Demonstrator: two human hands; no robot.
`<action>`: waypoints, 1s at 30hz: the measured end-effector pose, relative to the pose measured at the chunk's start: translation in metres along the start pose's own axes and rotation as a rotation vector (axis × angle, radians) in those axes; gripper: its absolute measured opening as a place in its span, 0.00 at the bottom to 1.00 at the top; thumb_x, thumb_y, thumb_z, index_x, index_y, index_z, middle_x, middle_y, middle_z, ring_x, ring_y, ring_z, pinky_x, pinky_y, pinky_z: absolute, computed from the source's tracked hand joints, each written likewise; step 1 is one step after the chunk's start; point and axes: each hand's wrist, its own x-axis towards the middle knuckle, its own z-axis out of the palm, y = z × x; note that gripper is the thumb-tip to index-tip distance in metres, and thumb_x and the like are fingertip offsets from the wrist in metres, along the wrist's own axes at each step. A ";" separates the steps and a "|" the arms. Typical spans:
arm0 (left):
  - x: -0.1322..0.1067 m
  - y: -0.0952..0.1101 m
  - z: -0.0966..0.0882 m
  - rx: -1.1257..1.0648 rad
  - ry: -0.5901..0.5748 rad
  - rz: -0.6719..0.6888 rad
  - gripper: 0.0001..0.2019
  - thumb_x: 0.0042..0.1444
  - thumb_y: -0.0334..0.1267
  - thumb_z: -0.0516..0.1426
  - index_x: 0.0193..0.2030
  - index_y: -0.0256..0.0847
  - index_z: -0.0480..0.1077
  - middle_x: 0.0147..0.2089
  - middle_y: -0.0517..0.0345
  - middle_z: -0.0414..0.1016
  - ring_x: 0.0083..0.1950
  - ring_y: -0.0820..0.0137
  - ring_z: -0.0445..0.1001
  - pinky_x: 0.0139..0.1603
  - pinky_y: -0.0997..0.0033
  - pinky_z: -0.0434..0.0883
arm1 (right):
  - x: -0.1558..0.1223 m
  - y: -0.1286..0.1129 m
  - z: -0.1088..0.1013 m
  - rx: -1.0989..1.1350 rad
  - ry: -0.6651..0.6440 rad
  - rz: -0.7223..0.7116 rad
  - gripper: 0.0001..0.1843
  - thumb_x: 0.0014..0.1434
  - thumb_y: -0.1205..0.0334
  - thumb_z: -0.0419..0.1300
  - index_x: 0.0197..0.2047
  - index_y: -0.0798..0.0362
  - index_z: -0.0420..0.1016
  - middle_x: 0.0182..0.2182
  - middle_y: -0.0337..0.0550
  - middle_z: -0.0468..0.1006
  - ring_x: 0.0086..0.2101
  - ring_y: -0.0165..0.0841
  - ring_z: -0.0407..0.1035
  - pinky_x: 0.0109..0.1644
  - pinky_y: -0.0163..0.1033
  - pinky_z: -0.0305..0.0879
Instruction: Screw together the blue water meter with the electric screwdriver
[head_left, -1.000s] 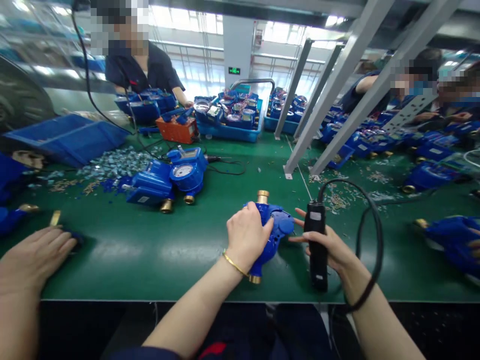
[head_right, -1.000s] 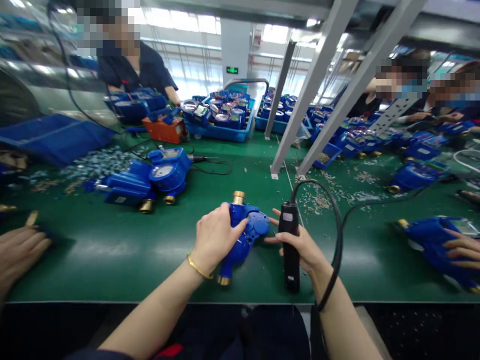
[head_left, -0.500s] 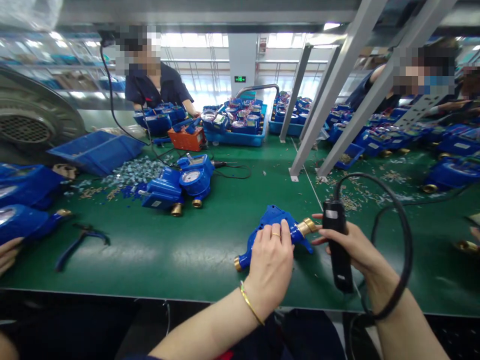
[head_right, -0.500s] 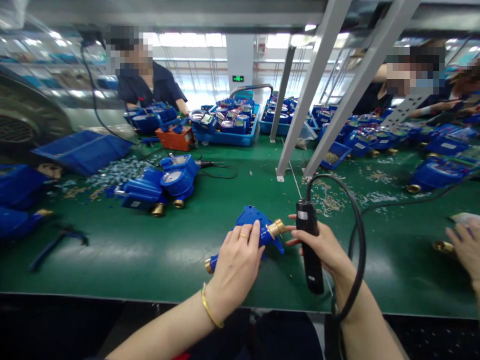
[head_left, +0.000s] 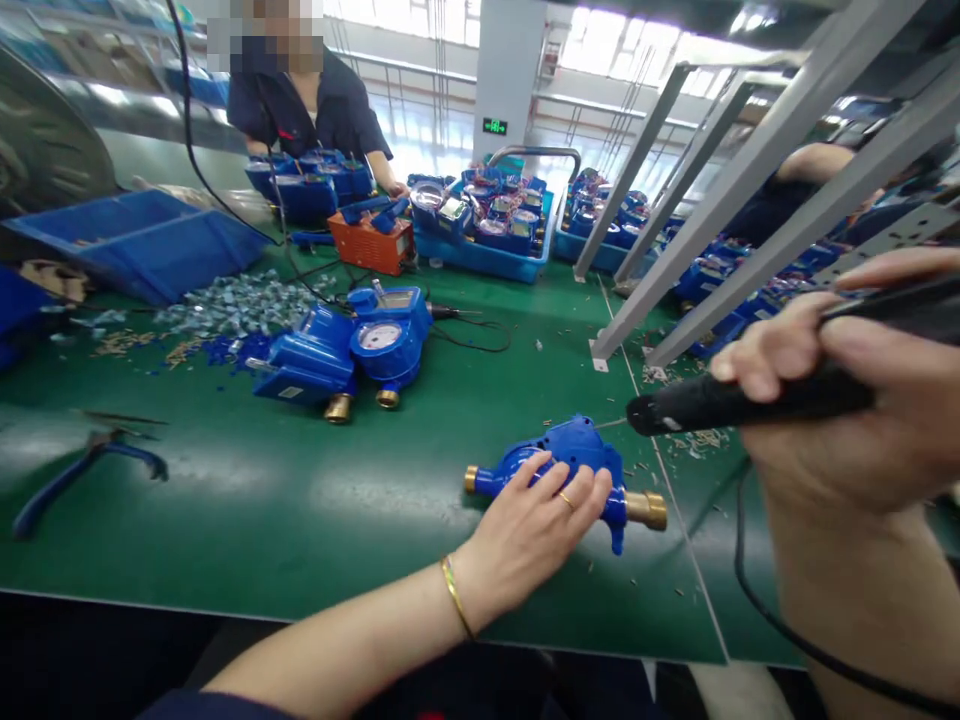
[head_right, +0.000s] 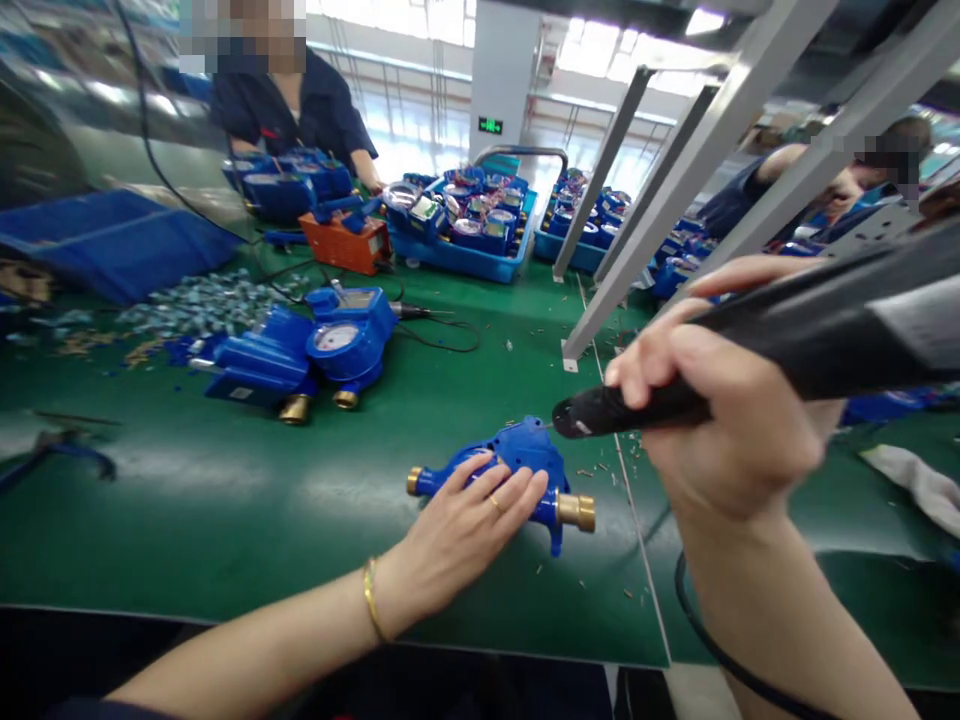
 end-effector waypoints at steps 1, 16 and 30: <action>0.000 -0.009 0.000 -0.028 -0.008 0.012 0.20 0.74 0.30 0.45 0.69 0.38 0.63 0.61 0.59 0.76 0.59 0.70 0.73 0.68 0.63 0.64 | -0.003 0.002 0.015 0.034 -0.025 -0.006 0.14 0.42 0.63 0.61 0.36 0.49 0.69 0.18 0.28 0.65 0.16 0.26 0.58 0.22 0.38 0.59; 0.007 -0.045 0.012 -0.123 0.105 0.188 0.17 0.72 0.30 0.49 0.64 0.32 0.66 0.59 0.50 0.78 0.55 0.69 0.77 0.63 0.65 0.70 | 0.008 0.057 0.038 -0.057 -0.351 0.068 0.09 0.53 0.68 0.69 0.38 0.53 0.74 0.20 0.32 0.73 0.17 0.28 0.68 0.26 0.38 0.69; 0.008 -0.046 0.020 -0.122 0.196 0.193 0.18 0.71 0.32 0.51 0.64 0.25 0.66 0.57 0.43 0.79 0.53 0.65 0.79 0.59 0.64 0.73 | 0.009 0.076 0.029 -0.126 -0.805 0.217 0.09 0.49 0.65 0.70 0.34 0.51 0.76 0.24 0.36 0.76 0.22 0.29 0.69 0.26 0.35 0.68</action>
